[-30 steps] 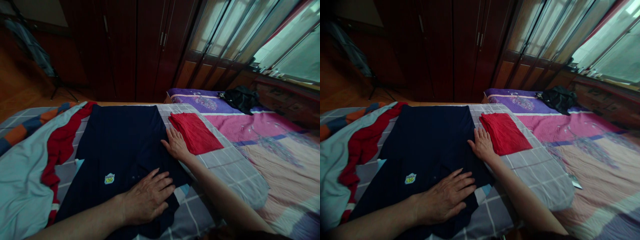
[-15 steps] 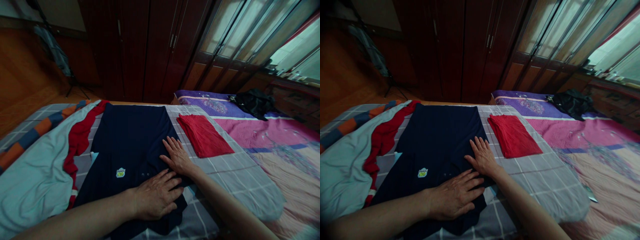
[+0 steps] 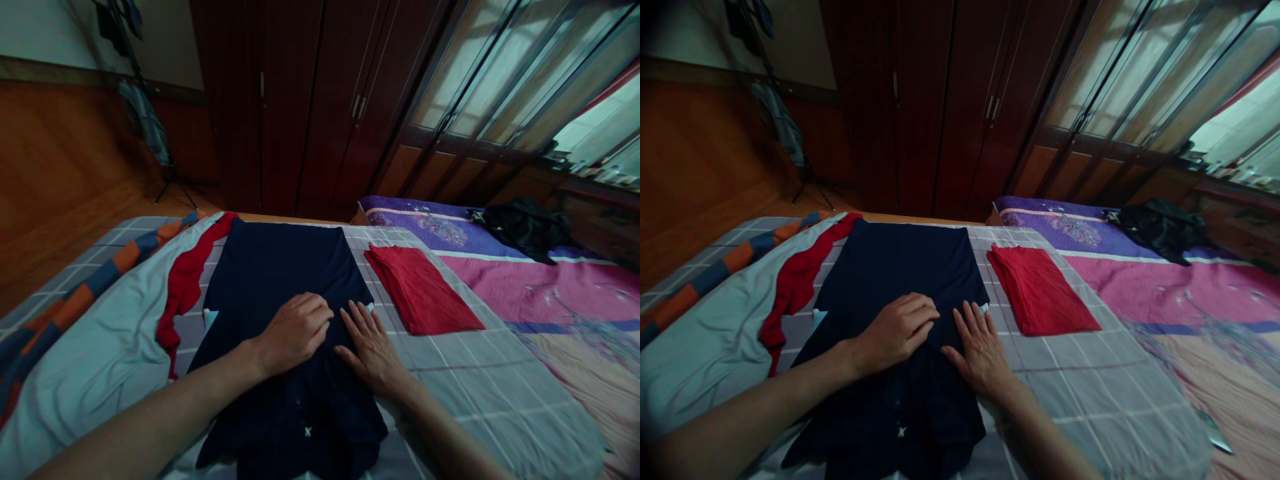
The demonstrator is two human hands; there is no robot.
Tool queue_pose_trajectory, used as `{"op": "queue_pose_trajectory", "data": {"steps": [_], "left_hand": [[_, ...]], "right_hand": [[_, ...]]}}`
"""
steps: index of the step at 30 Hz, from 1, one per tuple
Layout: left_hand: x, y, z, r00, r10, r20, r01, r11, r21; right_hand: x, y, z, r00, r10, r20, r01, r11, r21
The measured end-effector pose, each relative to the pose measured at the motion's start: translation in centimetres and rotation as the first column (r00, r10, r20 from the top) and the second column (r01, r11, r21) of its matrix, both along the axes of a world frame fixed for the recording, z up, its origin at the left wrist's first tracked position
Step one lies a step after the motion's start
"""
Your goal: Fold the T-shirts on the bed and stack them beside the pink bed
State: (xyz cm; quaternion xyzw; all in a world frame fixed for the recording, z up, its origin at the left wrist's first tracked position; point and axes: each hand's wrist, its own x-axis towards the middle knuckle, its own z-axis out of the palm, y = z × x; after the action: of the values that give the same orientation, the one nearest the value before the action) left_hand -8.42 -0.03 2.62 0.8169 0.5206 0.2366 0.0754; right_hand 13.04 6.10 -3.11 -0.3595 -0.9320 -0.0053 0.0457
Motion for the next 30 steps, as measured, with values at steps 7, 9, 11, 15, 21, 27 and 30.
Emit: {"op": "queue_pose_trajectory", "data": {"steps": [7, 9, 11, 15, 21, 27, 30], "left_hand": [[-1.0, 1.5, -4.9, 0.98, 0.04, -0.196, -0.077, 0.979, -0.187], [-0.9, 1.5, -5.2, 0.978, 0.031, -0.204, -0.075, 0.975, -0.211], [-0.8, 1.4, -5.2, 0.979, 0.031, -0.203, -0.074, 0.974, -0.212], [-0.8, 1.4, -5.0, 0.98, 0.045, -0.195, -0.085, 0.975, -0.204], [-0.7, 1.5, -5.0, 0.978, 0.051, -0.2, -0.095, 0.971, -0.217], [-0.7, 1.4, -4.8, 0.981, 0.048, -0.19, -0.087, 0.975, -0.205], [-0.7, 1.4, -4.8, 0.983, 0.048, -0.176, -0.083, 0.977, -0.197]], "right_hand": [[-0.2, 0.0, 0.2, 1.0, 0.006, 0.004, -0.006, 1.0, -0.019], [-0.1, 0.0, 0.0, 1.0, 0.01, -0.005, -0.01, 1.0, -0.016], [-0.1, 0.0, -0.1, 1.0, 0.013, -0.011, -0.014, 1.0, -0.011], [-0.1, -0.1, 0.5, 1.0, -0.005, -0.009, 0.005, 1.0, 0.0], [1.3, -1.2, 1.0, 0.999, 0.011, -0.042, -0.008, 0.998, 0.063], [1.8, -1.9, -0.3, 0.997, 0.076, -0.009, -0.075, 0.997, 0.012], [1.7, -1.7, 0.1, 0.997, 0.072, 0.0, -0.072, 0.997, -0.011]]}}
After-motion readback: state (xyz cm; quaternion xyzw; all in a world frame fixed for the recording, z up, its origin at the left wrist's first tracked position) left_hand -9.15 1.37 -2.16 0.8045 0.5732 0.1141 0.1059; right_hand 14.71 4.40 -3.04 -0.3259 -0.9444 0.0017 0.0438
